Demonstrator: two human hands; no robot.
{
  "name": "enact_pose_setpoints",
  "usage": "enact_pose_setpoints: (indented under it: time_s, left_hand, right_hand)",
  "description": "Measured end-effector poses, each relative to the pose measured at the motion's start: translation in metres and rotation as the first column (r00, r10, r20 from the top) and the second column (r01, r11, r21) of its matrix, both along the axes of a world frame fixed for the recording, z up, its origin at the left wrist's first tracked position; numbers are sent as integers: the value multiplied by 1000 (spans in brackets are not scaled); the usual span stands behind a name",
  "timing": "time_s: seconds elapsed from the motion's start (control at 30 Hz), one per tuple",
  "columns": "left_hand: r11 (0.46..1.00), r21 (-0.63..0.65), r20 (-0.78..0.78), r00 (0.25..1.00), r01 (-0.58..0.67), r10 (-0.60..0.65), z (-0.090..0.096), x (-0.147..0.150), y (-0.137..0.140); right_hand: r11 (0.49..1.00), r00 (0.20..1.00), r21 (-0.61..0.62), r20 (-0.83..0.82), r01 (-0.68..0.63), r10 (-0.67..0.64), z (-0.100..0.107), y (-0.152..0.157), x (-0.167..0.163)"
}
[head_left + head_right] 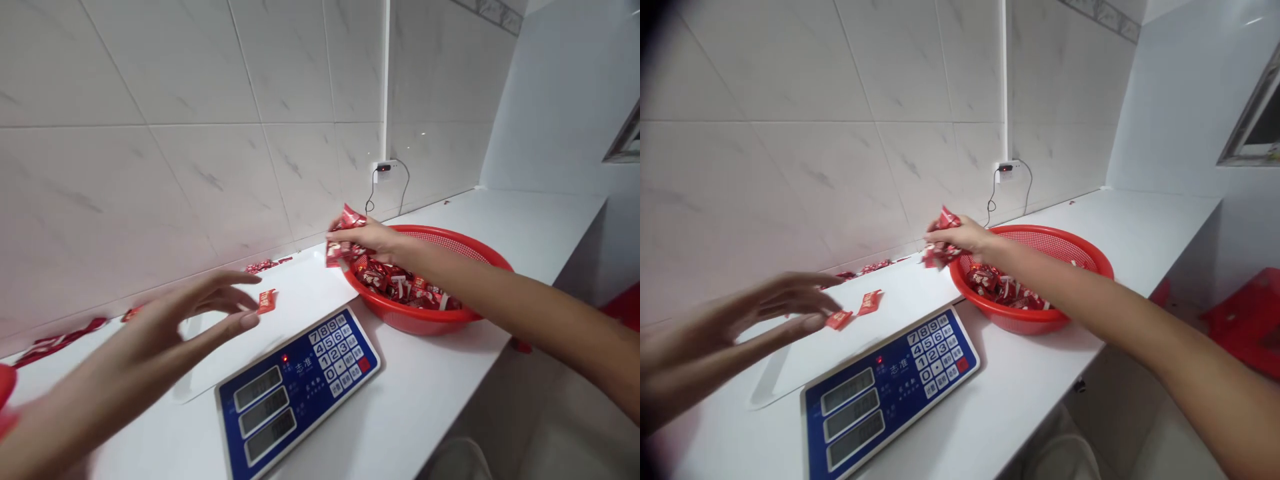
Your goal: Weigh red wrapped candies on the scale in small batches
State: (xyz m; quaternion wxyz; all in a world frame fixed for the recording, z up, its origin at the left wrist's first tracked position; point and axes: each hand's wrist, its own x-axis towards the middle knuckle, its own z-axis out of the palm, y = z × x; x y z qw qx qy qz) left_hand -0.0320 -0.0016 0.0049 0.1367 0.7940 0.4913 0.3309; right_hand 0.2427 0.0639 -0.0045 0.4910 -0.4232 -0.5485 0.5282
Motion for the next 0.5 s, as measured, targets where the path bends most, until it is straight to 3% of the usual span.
enact_pose_setpoints:
  time_s: [0.1, 0.27, 0.37, 0.5]
  left_hand:
    - [999, -46, 24, 1000, -7, 8, -11, 21, 5]
    - [993, -72, 104, 990, -93, 100, -23, 20, 24]
    - [982, -122, 48, 987, -146, 153, -27, 10, 33]
    - [979, -81, 2, 982, -189, 190, -38, 12, 37]
  right_hand:
    - [995, 972, -15, -213, -102, 96, -5, -9, -57]
    - [979, 888, -143, -455, -146, 66, -20, -9, -110]
    - [961, 901, -207, -427, -184, 80, -29, 4, -115]
    - [956, 944, -237, -315, -175, 95, -44, 27, -112]
